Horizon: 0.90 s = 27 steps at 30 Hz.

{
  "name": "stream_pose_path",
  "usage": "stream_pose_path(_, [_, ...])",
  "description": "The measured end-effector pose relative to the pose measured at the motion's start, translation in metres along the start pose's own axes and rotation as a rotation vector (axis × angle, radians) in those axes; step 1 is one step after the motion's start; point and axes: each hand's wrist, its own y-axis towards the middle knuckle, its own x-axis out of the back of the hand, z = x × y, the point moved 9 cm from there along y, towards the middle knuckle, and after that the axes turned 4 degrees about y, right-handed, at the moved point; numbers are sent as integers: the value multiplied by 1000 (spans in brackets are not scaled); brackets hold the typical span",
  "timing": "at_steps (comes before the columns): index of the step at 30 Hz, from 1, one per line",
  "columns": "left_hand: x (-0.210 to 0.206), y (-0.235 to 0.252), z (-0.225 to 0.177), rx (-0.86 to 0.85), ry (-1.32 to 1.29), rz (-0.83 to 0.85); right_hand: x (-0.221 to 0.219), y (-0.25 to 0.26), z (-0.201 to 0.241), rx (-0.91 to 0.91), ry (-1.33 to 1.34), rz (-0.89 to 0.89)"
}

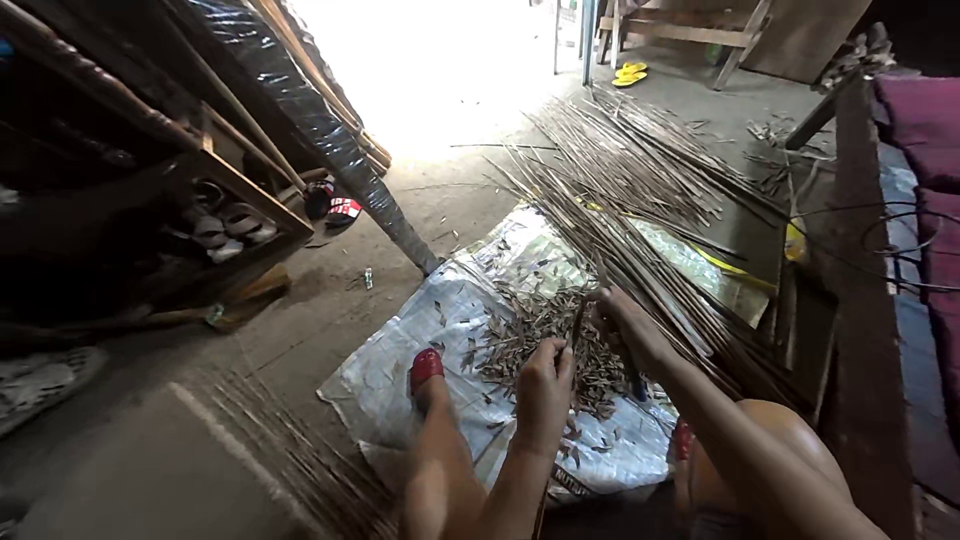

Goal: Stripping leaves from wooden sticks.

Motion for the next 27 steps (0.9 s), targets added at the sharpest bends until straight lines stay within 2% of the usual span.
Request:
stream_pose_path(4, [6,5,-8,-76,150,-123,-11,-14,6,178,-461,43])
stream_pose_path(7, [2,4,-11,-145,230,-196,-19,-22,0,173,-674,68])
stream_pose_path(10, [1,0,-18,-247,330,-286,-21,-23,-4,142,-686,73])
stream_pose_path(13, [0,-5,-28,-336,443,-359,-22,-23,-6,87,-584,73])
stream_pose_path(17, [-5,-7,-30,-328,503,-333,-25,-24,-10,29,-380,34])
stream_pose_path(20, [-6,2,-20,-216,331,-220,-23,-21,-11,19,-313,19])
stream_pose_path(24, [-7,14,7,136,-115,165,-19,-20,-12,-64,-16,-1])
stream_pose_path(27, [-15,14,17,291,-491,272,-16,-16,-19,-102,144,12])
